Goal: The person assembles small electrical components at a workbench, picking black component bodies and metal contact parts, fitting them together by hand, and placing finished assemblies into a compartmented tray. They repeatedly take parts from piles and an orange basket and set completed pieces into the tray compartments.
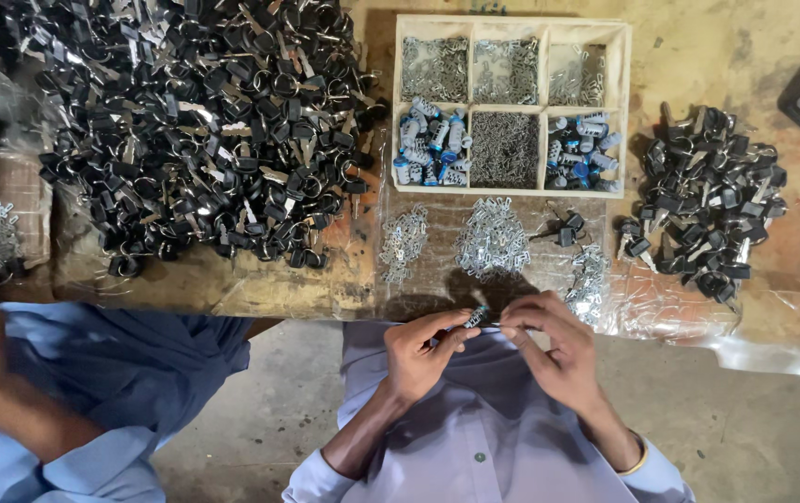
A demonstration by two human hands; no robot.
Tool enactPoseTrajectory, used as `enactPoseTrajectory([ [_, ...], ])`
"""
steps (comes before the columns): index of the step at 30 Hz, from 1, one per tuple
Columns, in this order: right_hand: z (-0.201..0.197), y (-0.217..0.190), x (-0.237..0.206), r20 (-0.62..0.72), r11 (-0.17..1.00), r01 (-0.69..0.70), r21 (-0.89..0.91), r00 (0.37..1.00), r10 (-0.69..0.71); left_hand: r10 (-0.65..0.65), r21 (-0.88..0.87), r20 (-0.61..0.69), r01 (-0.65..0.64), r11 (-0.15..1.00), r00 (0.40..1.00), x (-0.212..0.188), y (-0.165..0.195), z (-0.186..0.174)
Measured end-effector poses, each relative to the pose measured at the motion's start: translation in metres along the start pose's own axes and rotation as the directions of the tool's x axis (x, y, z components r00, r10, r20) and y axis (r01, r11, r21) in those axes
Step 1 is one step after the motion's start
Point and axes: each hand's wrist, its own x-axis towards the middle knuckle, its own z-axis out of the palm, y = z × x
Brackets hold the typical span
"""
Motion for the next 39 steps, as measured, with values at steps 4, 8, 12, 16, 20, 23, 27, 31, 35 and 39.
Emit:
enactPoseTrajectory([
  [4,0.016,0.002,-0.007,-0.057,0.998,-0.045,0.039,0.997,0.048,0.010,0.006,-0.037,-0.010,1.000,0.999,0.001,-0.001,0.002],
  [8,0.027,0.008,-0.014,-0.157,0.995,-0.033,0.094,0.986,0.047,0.086,0.099,-0.069,-0.079,0.992,0.994,0.002,-0.001,0.002],
  [12,0.029,0.007,-0.014,-0.176,0.995,-0.062,0.084,0.982,0.076,0.119,0.111,-0.075,-0.111,0.988,0.990,0.001,-0.003,0.002],
  [16,0.031,-0.004,-0.009,-0.191,0.996,-0.044,-0.079,0.981,0.028,0.175,0.124,-0.070,-0.165,0.978,0.982,-0.001,-0.006,0.001],
  [20,0.029,-0.018,0.000,-0.104,0.907,0.255,-0.335,0.947,-0.305,0.213,0.189,-0.075,-0.196,0.962,0.974,-0.001,-0.007,0.001],
  [23,0.028,-0.023,0.006,-0.028,0.896,0.291,-0.336,0.948,-0.318,0.274,0.274,-0.056,-0.249,0.929,0.960,-0.001,-0.005,-0.004],
  [27,0.036,-0.021,0.015,0.002,0.935,0.291,-0.202,0.955,-0.297,0.265,0.261,-0.097,-0.232,0.937,0.959,-0.006,0.000,-0.016],
  [31,0.047,-0.021,0.025,0.123,0.921,0.350,-0.172,0.935,-0.333,0.298,0.276,-0.158,-0.248,0.929,0.941,-0.012,0.000,-0.033],
  [35,0.059,-0.030,0.046,0.276,0.955,0.243,-0.170,0.942,-0.190,0.179,0.137,-0.296,-0.144,0.980,0.938,-0.021,-0.003,-0.049],
  [39,0.068,-0.044,0.053,0.245,0.711,0.411,-0.571,0.911,-0.331,0.131,0.019,-0.413,-0.135,0.991,0.901,-0.025,-0.007,-0.060],
])
